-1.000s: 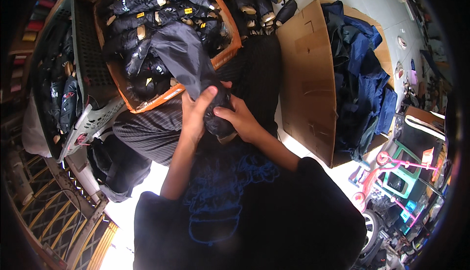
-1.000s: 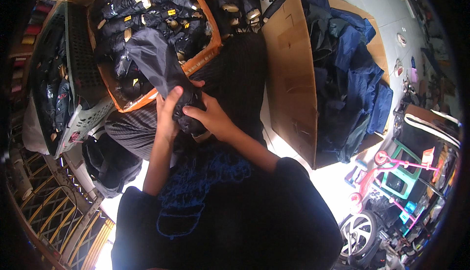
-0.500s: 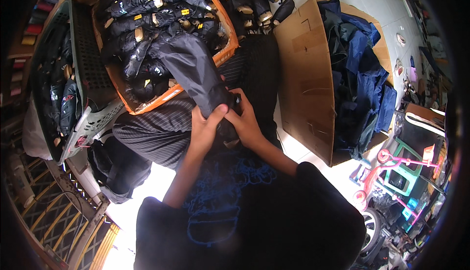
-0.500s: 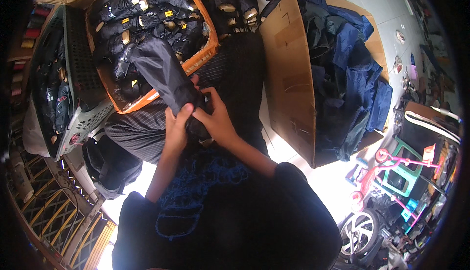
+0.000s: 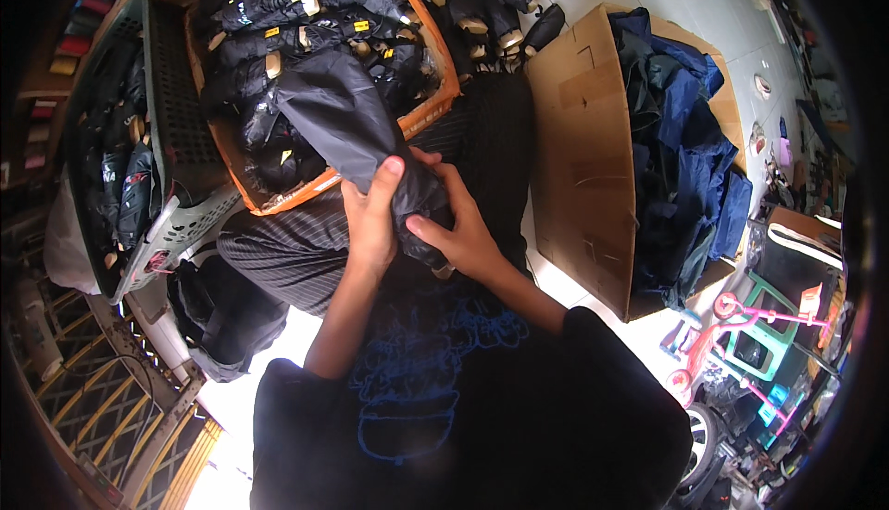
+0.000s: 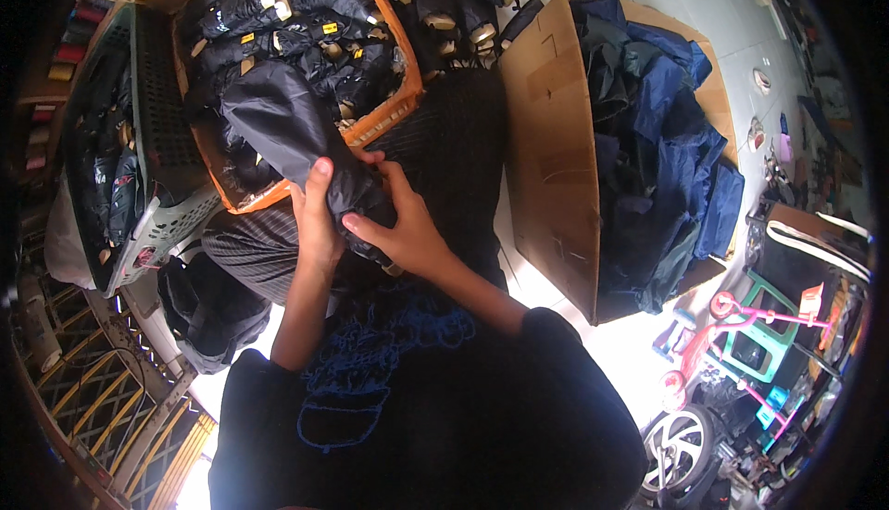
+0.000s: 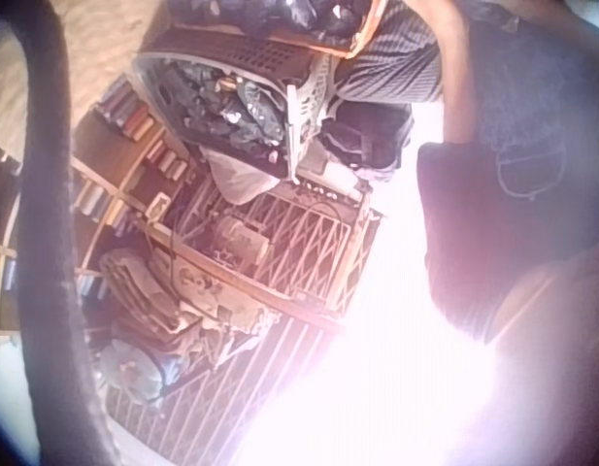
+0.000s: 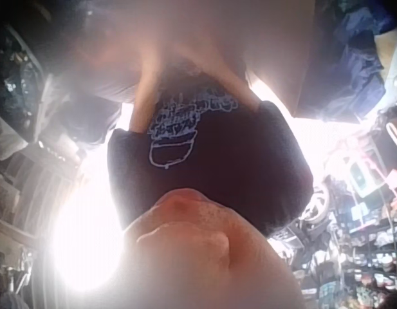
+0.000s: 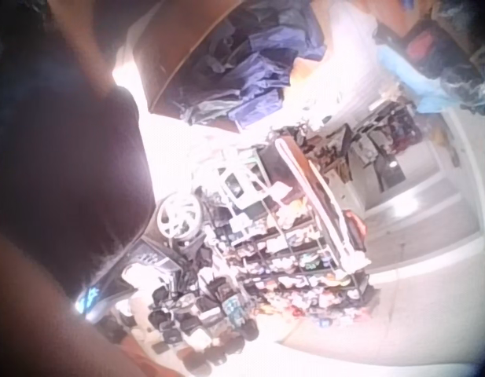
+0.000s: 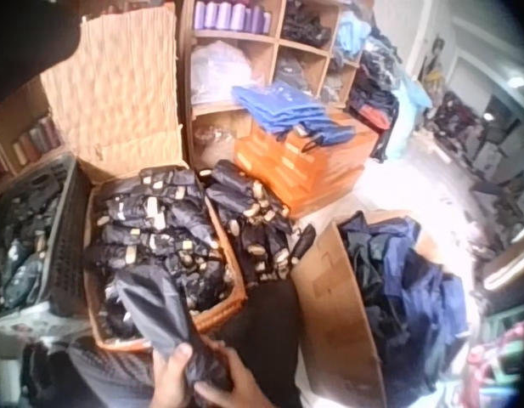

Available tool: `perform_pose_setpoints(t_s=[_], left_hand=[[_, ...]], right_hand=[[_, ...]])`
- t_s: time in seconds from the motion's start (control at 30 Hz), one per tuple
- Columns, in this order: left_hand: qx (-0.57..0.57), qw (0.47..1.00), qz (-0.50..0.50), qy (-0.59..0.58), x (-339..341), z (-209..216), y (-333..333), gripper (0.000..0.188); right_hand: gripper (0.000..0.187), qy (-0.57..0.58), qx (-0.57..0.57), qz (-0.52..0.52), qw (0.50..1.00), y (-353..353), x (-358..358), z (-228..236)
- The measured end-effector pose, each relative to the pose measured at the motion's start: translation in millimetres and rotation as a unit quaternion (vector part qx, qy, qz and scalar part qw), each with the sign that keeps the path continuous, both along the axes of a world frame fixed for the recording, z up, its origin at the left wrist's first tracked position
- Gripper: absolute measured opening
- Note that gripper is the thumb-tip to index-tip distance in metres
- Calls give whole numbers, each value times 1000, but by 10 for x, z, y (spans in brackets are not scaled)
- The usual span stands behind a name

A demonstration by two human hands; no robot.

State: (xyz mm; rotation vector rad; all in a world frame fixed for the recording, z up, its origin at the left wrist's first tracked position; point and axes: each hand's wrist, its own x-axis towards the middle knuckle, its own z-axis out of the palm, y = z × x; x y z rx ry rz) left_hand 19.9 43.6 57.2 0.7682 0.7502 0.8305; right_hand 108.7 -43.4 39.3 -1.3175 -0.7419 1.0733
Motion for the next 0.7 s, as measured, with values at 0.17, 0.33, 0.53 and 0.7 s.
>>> perform_pose_setpoints(t_s=[0.17, 0.33, 0.53, 0.7], left_hand=[[39, 998, -52, -6, 15, -83, -103, 34], [6, 999, -51, -9, -52, -98, -174, 40], [35, 998, -38, -37, -15, -62, -58, 70], [100, 994, -29, -21, -40, -124, -16, 75]], right_hand=[[57, -16, 22, -49, 998, 13, -13, -32], [59, -26, -18, -50, 998, 20, -28, 15], [64, -60, 117, -124, 984, 109, -96, 18], [53, -251, 196, -60, 946, 71, -8, -31]])
